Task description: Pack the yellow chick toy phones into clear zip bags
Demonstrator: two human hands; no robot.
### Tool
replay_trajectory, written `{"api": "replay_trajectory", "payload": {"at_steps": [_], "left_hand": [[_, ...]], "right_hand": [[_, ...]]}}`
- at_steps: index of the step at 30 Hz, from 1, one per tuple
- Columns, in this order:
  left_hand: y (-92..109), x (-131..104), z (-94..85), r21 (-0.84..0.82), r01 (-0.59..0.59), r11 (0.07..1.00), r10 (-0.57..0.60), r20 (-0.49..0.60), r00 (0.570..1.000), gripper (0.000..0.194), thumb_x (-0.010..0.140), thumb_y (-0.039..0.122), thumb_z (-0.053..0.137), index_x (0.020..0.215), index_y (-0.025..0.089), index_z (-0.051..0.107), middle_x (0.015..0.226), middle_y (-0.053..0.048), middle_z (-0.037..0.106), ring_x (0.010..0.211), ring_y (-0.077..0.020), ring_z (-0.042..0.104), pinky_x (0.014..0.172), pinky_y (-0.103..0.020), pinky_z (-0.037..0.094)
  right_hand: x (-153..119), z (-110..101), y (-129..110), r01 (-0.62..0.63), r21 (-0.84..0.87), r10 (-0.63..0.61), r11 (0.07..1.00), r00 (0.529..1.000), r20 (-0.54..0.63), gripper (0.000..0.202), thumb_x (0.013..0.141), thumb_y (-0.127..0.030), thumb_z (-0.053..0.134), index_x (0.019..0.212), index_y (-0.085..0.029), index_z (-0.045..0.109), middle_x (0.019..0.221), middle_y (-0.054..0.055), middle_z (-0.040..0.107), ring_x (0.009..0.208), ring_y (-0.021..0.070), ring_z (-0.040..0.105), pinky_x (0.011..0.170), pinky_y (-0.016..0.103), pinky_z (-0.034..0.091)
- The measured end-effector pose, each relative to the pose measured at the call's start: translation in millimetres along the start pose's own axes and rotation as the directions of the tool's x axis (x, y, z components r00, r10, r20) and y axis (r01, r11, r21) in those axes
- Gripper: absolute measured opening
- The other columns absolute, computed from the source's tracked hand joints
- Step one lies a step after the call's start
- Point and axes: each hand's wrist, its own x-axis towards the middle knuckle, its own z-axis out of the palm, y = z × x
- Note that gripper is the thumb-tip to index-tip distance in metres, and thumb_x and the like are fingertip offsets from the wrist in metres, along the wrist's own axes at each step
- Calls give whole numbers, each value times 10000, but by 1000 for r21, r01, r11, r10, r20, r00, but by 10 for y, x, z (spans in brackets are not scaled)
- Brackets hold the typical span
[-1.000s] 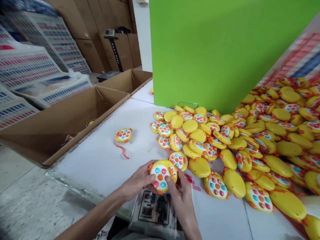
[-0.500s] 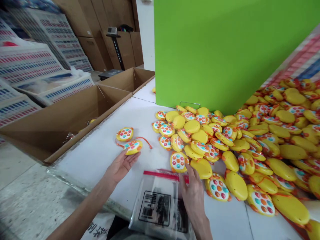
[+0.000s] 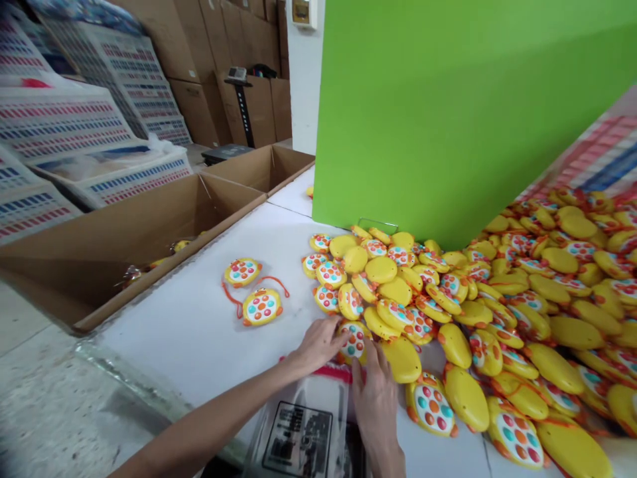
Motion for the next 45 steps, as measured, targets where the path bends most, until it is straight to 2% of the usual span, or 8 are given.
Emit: {"api": "replay_trajectory", "payload": {"at_steps": [4, 9, 14, 18, 24, 29, 37, 45], "left_hand": [[-30, 125, 66, 69, 21, 997, -18, -37, 999, 134, 657, 258, 650, 737, 162, 601, 716, -42, 600, 829, -261, 551, 771, -333, 378], [-63, 176, 48, -7, 67, 998, -67, 54, 996, 199, 599, 290, 701, 607, 125, 590, 561, 14, 544, 673, -195, 544, 636, -274, 403], [-24, 10, -3, -229, 154, 961, -125, 134, 983, 420, 669, 359, 666, 1001, 110, 602, 851, -77, 654, 695, -194, 609, 583, -278, 475], [128, -235, -153, -401, 174, 899, -117, 163, 980, 581, 673, 366, 704, 1181, 155, 518, 1033, -112, 638, 821, -213, 637, 674, -313, 520], [276, -505, -244, -488, 146, 860, -6, 275, 961, 482, 689, 259, 724, 1130, 154, 561, 1032, -90, 635, 877, -211, 610, 732, -295, 514], [260, -586, -261, -302, 115, 946, -55, 201, 978, 411, 715, 362, 686, 1065, 165, 597, 903, -55, 640, 747, -176, 599, 568, -214, 491], [311, -661, -247, -382, 124, 916, -74, 142, 987, 470, 770, 435, 595, 1164, 186, 538, 1019, -75, 623, 813, -192, 603, 579, -218, 500], [290, -675, -357, -264, 12, 964, 42, 199, 979, 598, 623, 187, 745, 1164, 151, 492, 1031, -68, 621, 924, -214, 579, 772, -278, 488]], "right_hand": [[-62, 63, 14, -6, 79, 6, 997, 1000, 1, 463, 872, -362, 428, 1268, -130, 490, 1260, 178, 536, 1191, 319, 458, 963, 527, 364], [-51, 84, -22, -12, 192, 13, 981, 1000, 0, 432, 873, -359, 435, 1234, -136, 517, 1276, 161, 528, 1205, 284, 453, 986, 503, 360], [-109, -112, -38, -67, 301, 84, 951, 996, -44, 435, 872, -375, 454, 1238, -144, 497, 1286, 143, 516, 1194, 258, 464, 980, 462, 383], [-135, -301, -146, -263, 602, 296, 754, 954, 46, 470, 824, -441, 530, 1212, -176, 524, 1271, 113, 549, 1136, 252, 523, 879, 376, 480], [-36, -315, -408, -337, 777, 352, 532, 922, 158, 510, 745, -462, 628, 1164, -176, 577, 1098, 84, 667, 970, 250, 626, 796, 353, 523], [-48, -315, -528, -299, 728, 282, 617, 948, 150, 462, 733, -434, 647, 1094, -150, 596, 1088, 97, 661, 950, 252, 626, 786, 354, 530], [-152, -306, -554, -263, 770, 242, 581, 959, 145, 514, 753, -367, 649, 1213, -173, 526, 1108, 88, 654, 975, 235, 622, 796, 336, 529], [-182, -273, -607, -277, 730, 183, 625, 961, 208, 501, 830, -411, 538, 1258, -156, 487, 1153, 101, 626, 1013, 239, 601, 826, 340, 509]]}}
